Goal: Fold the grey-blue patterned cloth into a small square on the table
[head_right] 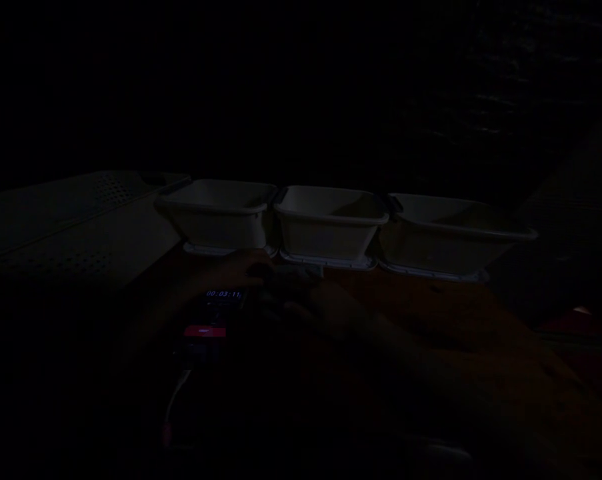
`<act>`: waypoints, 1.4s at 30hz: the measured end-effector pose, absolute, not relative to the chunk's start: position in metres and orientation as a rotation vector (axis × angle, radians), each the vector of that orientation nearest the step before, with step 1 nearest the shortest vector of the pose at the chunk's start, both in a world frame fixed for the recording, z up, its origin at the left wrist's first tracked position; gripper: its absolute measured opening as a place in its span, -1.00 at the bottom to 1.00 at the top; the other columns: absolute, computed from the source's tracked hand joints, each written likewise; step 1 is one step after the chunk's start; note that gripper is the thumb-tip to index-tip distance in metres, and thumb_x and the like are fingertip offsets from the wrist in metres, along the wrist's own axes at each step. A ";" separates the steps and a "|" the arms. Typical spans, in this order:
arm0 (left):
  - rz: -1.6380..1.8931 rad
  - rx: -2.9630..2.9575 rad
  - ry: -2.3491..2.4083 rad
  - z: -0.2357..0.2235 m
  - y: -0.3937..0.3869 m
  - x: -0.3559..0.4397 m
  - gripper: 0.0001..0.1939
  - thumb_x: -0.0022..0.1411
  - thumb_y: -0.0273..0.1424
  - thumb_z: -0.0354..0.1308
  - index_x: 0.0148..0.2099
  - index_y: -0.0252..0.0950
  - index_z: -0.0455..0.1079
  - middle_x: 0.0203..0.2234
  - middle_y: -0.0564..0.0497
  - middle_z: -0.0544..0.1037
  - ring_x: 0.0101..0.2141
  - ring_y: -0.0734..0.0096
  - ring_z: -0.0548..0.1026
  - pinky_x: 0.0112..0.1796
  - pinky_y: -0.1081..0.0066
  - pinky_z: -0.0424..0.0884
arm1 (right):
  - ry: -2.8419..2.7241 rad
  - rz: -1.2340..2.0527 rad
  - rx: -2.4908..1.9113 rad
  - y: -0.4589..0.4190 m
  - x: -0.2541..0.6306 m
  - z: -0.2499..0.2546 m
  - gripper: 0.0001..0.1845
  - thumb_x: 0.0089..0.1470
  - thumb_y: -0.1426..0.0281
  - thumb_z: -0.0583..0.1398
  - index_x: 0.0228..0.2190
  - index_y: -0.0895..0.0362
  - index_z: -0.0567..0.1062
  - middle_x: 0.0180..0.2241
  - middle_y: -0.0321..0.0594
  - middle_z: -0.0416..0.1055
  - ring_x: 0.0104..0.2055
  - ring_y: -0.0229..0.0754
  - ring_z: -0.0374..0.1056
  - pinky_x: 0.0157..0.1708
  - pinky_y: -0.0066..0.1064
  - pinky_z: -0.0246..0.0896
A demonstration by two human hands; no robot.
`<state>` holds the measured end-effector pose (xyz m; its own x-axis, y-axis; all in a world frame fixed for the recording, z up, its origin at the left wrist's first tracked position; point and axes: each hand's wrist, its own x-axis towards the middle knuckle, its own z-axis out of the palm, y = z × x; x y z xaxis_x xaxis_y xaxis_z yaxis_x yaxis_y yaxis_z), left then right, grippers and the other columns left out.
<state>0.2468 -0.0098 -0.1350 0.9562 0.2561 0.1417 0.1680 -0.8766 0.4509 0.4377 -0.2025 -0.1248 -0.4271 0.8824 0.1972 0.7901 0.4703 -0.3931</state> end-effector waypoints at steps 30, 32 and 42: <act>0.278 2.591 0.371 -0.139 -0.005 0.244 -0.62 0.15 -0.41 0.31 0.03 -0.28 0.45 -0.05 -0.10 0.52 -0.05 0.27 0.49 -0.05 0.36 0.37 | -2.628 0.254 -1.452 -0.164 0.445 -0.149 -0.20 0.30 0.02 -0.06 0.37 0.19 -0.12 0.41 0.00 -0.31 0.44 0.01 -0.42 0.35 0.08 -0.48; 0.275 2.589 0.376 -0.137 -0.005 0.244 -0.63 0.15 -0.40 0.31 0.03 -0.29 0.45 -0.05 -0.10 0.52 -0.05 0.26 0.49 -0.05 0.35 0.37 | -2.638 0.252 -1.461 -0.164 0.446 -0.150 -0.20 0.30 0.01 -0.05 0.36 0.20 -0.09 0.41 0.00 -0.33 0.44 0.02 -0.43 0.35 0.09 -0.50; 0.275 2.602 0.381 -0.138 -0.005 0.243 -0.65 0.16 -0.40 0.29 0.01 -0.29 0.46 -0.07 -0.10 0.52 -0.06 0.27 0.49 -0.05 0.36 0.36 | -2.690 0.289 -1.464 -0.169 0.445 -0.151 -0.11 0.25 -0.07 -0.04 0.38 0.14 -0.21 0.41 -0.03 -0.39 0.44 0.06 -0.44 0.33 0.16 -0.51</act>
